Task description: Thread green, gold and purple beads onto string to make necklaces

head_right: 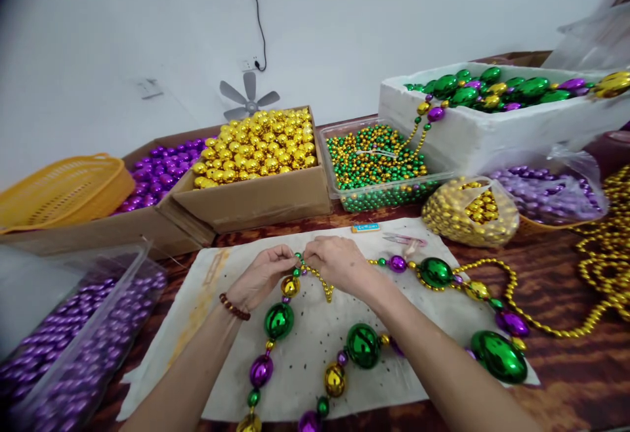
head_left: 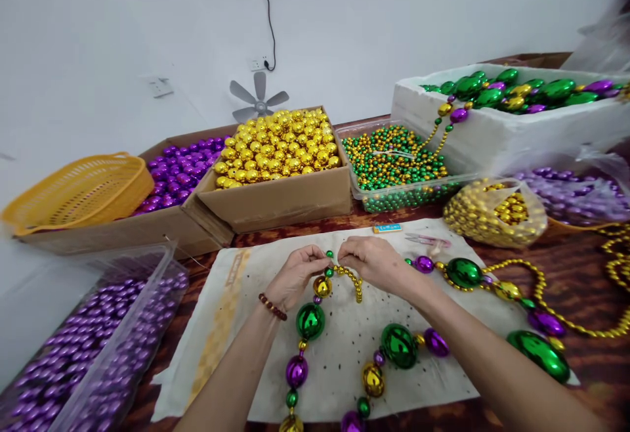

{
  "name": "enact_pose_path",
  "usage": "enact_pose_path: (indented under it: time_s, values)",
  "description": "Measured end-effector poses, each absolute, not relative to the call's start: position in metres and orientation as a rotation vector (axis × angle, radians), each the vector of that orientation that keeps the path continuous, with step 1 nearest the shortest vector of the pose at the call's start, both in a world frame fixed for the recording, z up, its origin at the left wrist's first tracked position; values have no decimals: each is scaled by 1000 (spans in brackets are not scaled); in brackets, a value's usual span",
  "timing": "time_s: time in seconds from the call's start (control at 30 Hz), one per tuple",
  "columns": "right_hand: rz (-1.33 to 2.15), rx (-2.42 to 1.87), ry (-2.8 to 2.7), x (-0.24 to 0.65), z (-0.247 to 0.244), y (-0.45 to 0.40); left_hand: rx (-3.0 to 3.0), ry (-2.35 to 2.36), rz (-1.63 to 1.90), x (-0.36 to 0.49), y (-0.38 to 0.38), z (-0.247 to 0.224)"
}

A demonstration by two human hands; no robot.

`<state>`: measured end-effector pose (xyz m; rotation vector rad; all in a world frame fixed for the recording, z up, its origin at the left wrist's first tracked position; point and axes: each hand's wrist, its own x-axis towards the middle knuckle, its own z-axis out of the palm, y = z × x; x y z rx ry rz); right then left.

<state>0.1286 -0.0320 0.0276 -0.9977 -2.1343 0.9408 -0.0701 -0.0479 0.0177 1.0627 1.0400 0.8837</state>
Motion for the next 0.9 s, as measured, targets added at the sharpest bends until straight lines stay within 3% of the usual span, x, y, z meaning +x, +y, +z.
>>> enact_pose_path:
  time_s: [0.13,0.4,0.9]
  values:
    - [743,-1050,-2298,136,36,-55,1180,1043,852,-70,-46,24]
    - [1598,-1006,-1637,125,7,-27,1436,1138,873,-64,-43,34]
    - [1905,-974,-1293,113,-8,-8,1792,1336,1182,-51,-56,22]
